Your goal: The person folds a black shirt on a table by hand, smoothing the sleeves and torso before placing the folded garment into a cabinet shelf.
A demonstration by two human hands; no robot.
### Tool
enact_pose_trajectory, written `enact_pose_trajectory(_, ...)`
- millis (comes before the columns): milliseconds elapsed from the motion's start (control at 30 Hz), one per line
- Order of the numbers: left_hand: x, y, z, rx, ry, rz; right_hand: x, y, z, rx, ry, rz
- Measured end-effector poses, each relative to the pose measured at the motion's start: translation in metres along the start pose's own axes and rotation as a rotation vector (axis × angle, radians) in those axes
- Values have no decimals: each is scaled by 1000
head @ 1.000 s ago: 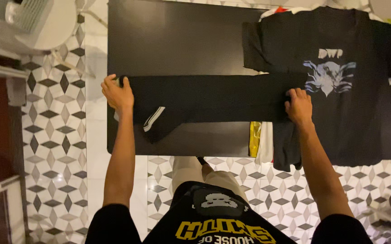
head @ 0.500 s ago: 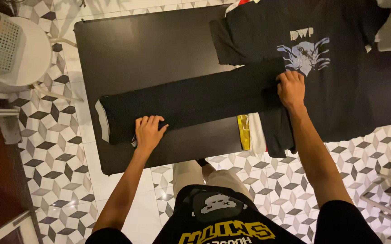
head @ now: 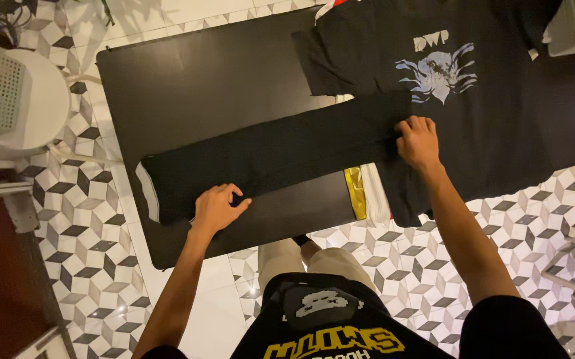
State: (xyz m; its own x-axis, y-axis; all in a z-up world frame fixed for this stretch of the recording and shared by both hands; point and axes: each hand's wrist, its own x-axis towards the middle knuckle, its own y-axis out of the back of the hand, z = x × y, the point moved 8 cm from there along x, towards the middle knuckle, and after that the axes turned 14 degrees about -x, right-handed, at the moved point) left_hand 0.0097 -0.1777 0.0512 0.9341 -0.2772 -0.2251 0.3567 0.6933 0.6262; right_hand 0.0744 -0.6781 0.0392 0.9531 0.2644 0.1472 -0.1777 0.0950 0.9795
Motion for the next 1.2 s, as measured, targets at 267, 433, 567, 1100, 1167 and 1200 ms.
enact_pose_trajectory(267,64,3,9,92,-246,358,56,16,-47,255,-80,96)
enact_pose_trajectory(433,117,-24,-8,141,-259,403,95,17,-117,140,98,256)
enact_pose_trajectory(567,131,-36,-28,176,-120,391,111,-28,-114,276,164,-4)
enact_pose_trajectory(1100,115,-43,29,249,-332,467,74,-36,37,120,-330,168)
enact_pose_trajectory(1167,109,-59,54,172,-475,370,52,-62,67,328,-506,77)
enact_pose_trajectory(1200,107,-69,61,143,-498,318,41,-74,82,409,-600,67)
